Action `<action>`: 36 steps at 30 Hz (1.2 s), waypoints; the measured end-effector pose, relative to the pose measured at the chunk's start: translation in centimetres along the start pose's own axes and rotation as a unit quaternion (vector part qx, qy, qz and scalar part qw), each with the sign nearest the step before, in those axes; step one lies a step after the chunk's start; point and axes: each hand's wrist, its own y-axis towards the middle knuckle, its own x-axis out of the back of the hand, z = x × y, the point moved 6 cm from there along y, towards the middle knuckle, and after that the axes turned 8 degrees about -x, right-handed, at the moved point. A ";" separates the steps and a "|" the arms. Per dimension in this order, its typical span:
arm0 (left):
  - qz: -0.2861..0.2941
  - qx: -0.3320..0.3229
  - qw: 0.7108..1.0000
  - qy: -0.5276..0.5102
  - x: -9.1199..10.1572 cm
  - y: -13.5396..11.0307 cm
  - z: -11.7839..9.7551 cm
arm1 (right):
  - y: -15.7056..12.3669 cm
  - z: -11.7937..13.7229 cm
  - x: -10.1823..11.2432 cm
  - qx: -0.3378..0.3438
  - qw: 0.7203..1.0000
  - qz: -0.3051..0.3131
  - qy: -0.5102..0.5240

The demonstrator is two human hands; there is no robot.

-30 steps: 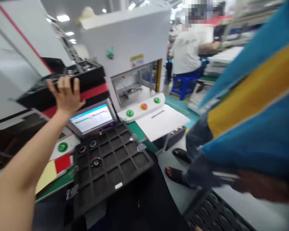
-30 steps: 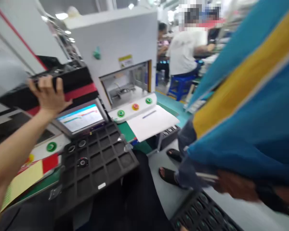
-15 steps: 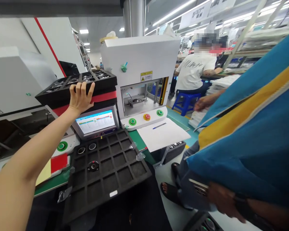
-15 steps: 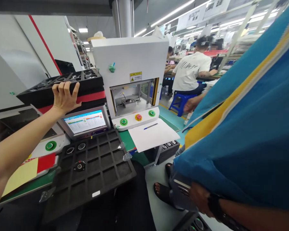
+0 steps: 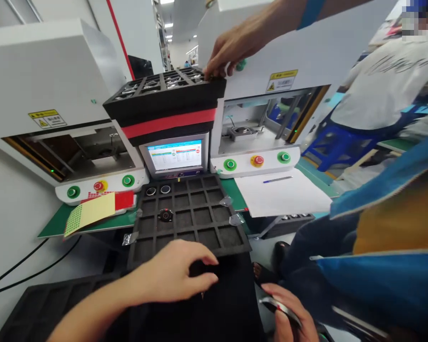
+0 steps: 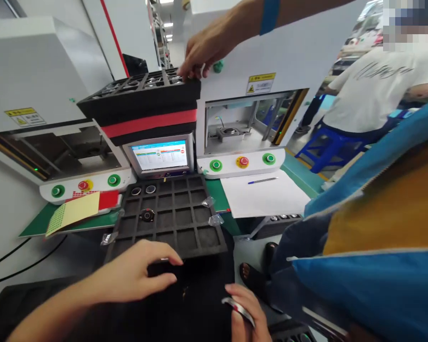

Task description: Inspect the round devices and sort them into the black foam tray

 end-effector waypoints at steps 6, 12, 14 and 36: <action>-0.145 -0.053 0.928 -0.339 -4.4 1.2 0.8 | 3.0 6.1 -6.6 -0.009 0.991 0.070 0.116; -0.252 -0.058 0.901 -0.348 -5.2 1.3 1.6 | 2.9 3.9 -8.1 -0.184 0.955 0.066 0.222; -0.286 -0.075 0.898 -0.327 -4.9 1.4 1.4 | 3.2 3.7 -8.5 -0.207 0.940 0.074 0.262; -0.383 -0.218 0.898 0.013 -5.2 -0.1 -0.9 | 4.5 3.6 -9.7 -0.260 0.879 0.057 0.397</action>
